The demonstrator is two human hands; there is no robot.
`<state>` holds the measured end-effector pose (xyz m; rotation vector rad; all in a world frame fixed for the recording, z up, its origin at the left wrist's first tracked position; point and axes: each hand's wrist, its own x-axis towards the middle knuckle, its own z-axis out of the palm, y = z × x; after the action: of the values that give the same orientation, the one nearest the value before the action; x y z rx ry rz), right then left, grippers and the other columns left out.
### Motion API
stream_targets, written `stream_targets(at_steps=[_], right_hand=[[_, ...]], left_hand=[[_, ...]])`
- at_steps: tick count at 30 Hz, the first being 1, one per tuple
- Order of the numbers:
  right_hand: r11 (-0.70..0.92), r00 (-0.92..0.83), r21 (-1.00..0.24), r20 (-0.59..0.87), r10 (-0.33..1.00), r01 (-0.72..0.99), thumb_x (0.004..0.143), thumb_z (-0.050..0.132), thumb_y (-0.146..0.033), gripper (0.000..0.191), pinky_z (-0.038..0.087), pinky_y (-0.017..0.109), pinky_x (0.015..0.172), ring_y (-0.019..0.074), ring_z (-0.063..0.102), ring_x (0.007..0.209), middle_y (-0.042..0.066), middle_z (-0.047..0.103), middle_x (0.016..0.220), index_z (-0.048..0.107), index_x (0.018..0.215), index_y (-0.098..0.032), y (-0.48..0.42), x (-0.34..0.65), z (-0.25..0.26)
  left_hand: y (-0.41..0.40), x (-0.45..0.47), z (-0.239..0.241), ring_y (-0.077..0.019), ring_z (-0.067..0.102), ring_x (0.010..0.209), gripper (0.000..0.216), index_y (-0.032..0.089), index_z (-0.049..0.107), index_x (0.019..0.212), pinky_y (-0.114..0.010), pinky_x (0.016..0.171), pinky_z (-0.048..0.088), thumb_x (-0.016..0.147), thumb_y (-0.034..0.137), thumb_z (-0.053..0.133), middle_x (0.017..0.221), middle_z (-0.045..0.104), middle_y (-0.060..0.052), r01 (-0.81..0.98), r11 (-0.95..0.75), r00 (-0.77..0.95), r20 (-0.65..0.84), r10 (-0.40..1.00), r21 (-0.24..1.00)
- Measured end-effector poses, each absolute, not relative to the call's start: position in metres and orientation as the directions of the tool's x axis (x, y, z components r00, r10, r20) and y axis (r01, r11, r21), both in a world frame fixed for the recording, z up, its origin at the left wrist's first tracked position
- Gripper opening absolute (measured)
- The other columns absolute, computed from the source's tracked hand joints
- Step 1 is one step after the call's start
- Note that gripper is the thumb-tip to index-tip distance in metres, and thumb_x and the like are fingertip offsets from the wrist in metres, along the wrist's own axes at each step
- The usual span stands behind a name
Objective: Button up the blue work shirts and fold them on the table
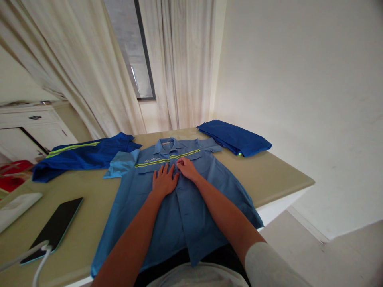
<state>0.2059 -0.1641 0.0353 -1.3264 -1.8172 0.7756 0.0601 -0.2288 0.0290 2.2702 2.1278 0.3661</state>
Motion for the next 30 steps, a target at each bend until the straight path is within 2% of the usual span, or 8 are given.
stream_targets(at_steps=[5,8,13,16,19,22,24,30], right_hand=[[0.29,-0.194,-0.779,0.218,0.956,0.555,0.09,0.061,-0.015,0.01,0.048,0.027,0.079,0.0162,0.064,0.082,0.002,0.07,0.086,0.066,0.099,-0.018,-0.16,0.204,0.051],[0.305,-0.234,-0.69,0.198,0.952,0.657,0.089,0.063,-0.021,0.008,0.046,0.029,0.077,0.0191,0.065,0.084,0.003,0.071,0.088,0.067,0.096,-0.02,-0.172,0.205,0.065],[0.328,-0.337,-0.461,0.066,0.939,0.825,0.082,0.071,-0.051,0.031,0.046,0.031,0.074,0.024,0.067,0.087,0.006,0.074,0.094,0.069,0.095,-0.022,-0.223,0.21,0.07],[0.338,-0.333,-0.418,0.086,0.939,0.843,0.08,0.072,-0.048,0.036,0.047,0.032,0.076,0.0261,0.068,0.093,0.009,0.075,0.104,0.071,0.105,-0.021,-0.239,0.213,0.064],[0.327,-0.313,-0.455,0.107,0.944,0.828,0.08,0.07,-0.036,0.024,0.047,0.032,0.075,0.0262,0.069,0.09,0.01,0.076,0.099,0.075,0.099,-0.02,-0.234,0.217,0.058],[0.324,-0.316,-0.579,0.118,0.941,0.748,0.078,0.072,-0.029,0.013,0.045,0.029,0.071,0.0239,0.069,0.083,0.008,0.076,0.086,0.077,0.085,-0.019,-0.219,0.224,0.056],[0.316,-0.323,-0.67,0.119,0.939,0.672,0.08,0.07,-0.024,0.009,0.044,0.027,0.067,0.0206,0.067,0.075,0.004,0.074,0.077,0.078,0.08,-0.018,-0.211,0.23,0.056],[0.28,-0.337,-0.805,0.107,0.936,0.523,0.085,0.063,-0.017,0.017,0.041,0.022,0.064,0.0147,0.063,0.07,-0.001,0.07,0.069,0.077,0.075,-0.016,-0.204,0.239,0.054]], left_hand=[[-0.21,0.058,0.03,-0.0351,0.026,0.157,0.064,0.032,0.04,0.16,-0.065,0.124,0.02,0.103,0.06,0.025,0.17,0.031,-0.009,0.987,-0.072,0.055,0.119,0.991,0.147],[-0.194,0.052,0.033,-0.0351,0.027,0.157,0.061,0.032,0.042,0.158,-0.066,0.123,0.021,0.104,0.055,0.028,0.169,0.033,-0.009,0.982,-0.098,0.081,0.106,0.991,0.163],[-0.184,0.045,0.033,-0.0333,0.048,0.143,0.048,0.024,0.056,0.145,-0.062,0.119,0.033,0.104,0.038,0.035,0.154,0.055,-0.013,0.947,-0.156,0.072,0.287,0.955,0.28],[-0.19,0.043,0.036,-0.0275,0.059,0.129,0.043,0.018,0.061,0.135,-0.047,0.114,0.042,0.103,0.026,0.033,0.138,0.066,-0.014,0.937,-0.168,0.053,0.349,0.935,0.307],[-0.202,0.04,0.044,-0.0232,0.061,0.122,0.037,0.02,0.067,0.119,-0.037,0.109,0.045,0.095,0.014,0.039,0.127,0.069,-0.01,0.926,-0.216,0.076,0.406,0.911,0.31],[-0.217,0.035,0.051,-0.0223,0.066,0.106,0.03,0.022,0.07,0.097,-0.035,0.099,0.049,0.088,0.011,0.043,0.106,0.073,-0.007,0.886,-0.3,0.119,0.452,0.884,0.354],[-0.224,0.033,0.054,-0.0213,0.067,0.094,0.026,0.023,0.07,0.088,-0.033,0.09,0.05,0.088,0.013,0.046,0.096,0.073,-0.005,0.837,-0.372,0.202,0.406,0.891,0.401],[-0.233,0.035,0.051,-0.0208,0.066,0.085,0.017,0.022,0.074,0.094,-0.033,0.079,0.049,0.086,0.028,0.062,0.096,0.072,-0.005,0.743,-0.474,0.426,0.212,0.88,0.473]])
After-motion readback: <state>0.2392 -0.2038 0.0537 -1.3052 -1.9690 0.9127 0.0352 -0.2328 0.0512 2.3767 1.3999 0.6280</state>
